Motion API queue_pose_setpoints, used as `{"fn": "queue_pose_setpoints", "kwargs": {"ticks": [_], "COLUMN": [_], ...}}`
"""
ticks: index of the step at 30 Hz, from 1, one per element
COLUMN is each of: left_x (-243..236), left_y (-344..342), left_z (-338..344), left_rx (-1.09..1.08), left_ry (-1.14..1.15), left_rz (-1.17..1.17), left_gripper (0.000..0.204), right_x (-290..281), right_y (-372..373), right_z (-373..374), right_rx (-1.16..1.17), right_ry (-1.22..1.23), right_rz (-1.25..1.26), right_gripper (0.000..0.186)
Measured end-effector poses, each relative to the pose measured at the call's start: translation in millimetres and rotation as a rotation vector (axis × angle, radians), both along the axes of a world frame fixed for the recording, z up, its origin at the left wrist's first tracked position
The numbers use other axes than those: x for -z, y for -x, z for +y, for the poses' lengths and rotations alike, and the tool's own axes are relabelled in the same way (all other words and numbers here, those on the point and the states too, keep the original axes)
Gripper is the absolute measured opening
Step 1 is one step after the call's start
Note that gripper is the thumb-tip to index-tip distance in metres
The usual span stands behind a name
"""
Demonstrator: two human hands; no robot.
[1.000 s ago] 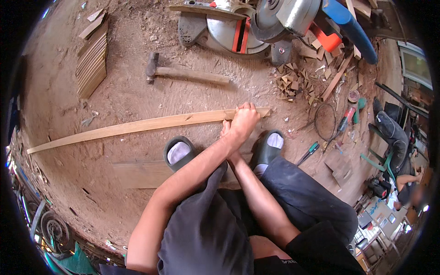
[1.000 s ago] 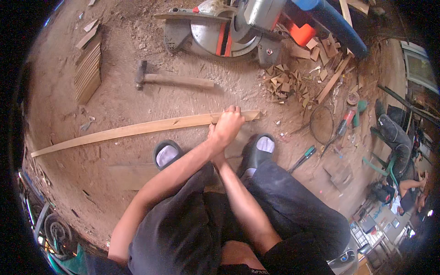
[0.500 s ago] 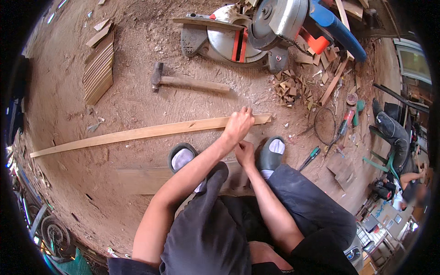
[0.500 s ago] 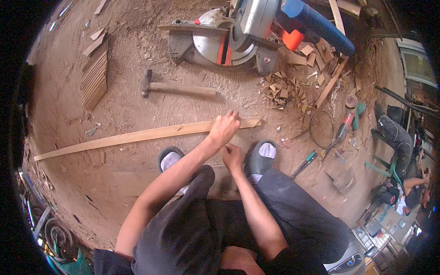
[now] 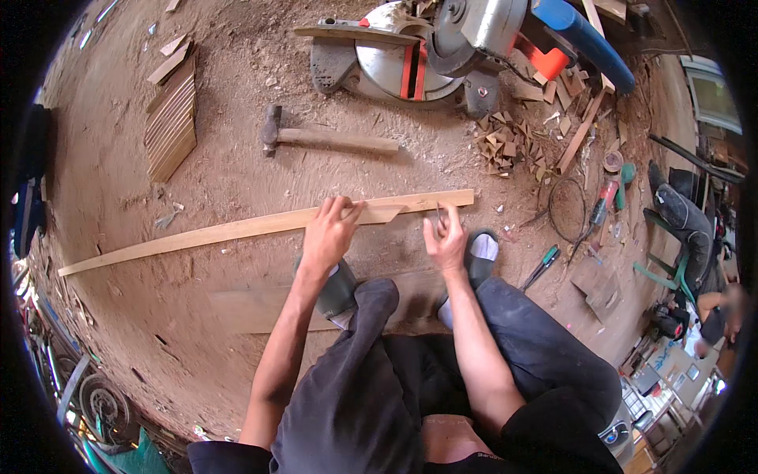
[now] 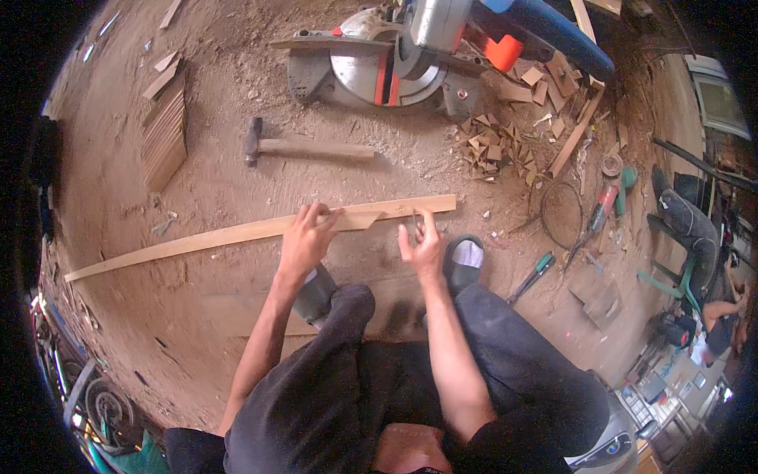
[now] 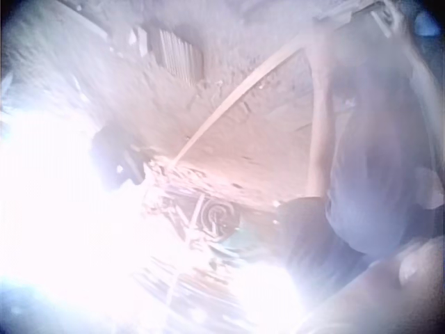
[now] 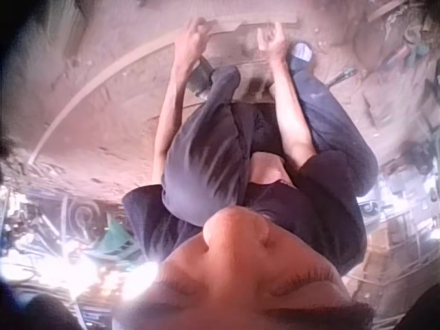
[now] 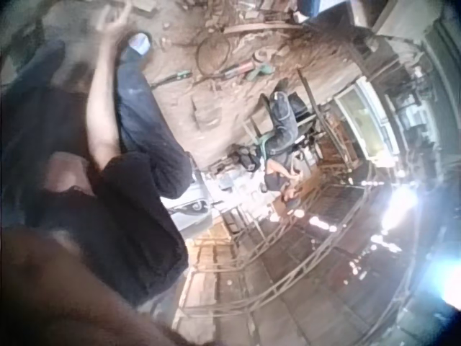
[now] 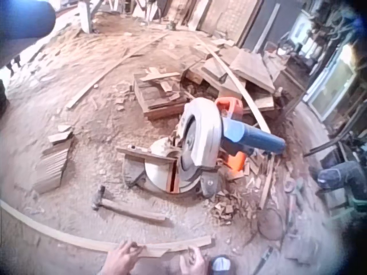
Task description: The person uses pliers to remove nails from a thin piece of wood trim, then uses a pencil to mark cut lines on the wood surface while working on the ground in a workshop.
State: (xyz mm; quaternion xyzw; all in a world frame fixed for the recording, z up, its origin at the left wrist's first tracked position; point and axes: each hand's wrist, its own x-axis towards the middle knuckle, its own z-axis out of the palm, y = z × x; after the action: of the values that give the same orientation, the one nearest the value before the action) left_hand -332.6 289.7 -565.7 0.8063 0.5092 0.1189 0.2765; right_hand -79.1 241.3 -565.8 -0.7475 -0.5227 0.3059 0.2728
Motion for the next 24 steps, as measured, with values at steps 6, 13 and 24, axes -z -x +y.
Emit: {"fn": "queue_pose_setpoints", "kwargs": {"ticks": [6,13,24], "left_x": [-0.2,2.5,14.3], "left_y": [14.5,5.5,-28.7], "left_z": [-3.6,3.4,17.8], "left_rx": [-0.083,-0.052,-0.017], "left_ry": [0.026,-0.012,-0.021], "left_rz": [-0.007,-0.016,-0.082], "left_gripper": [0.047,0.046,0.045], "right_x": [18.1,21.1,8.8], "right_y": [-23.0,-41.1,-63.7], "right_z": [41.0,59.4,63.1], "right_rx": [-0.593,-0.613,-0.454], "right_ry": [0.086,-0.025,0.121], "right_rz": [-0.285,-0.29,-0.303], "right_gripper": [0.06,0.048,0.052]}}
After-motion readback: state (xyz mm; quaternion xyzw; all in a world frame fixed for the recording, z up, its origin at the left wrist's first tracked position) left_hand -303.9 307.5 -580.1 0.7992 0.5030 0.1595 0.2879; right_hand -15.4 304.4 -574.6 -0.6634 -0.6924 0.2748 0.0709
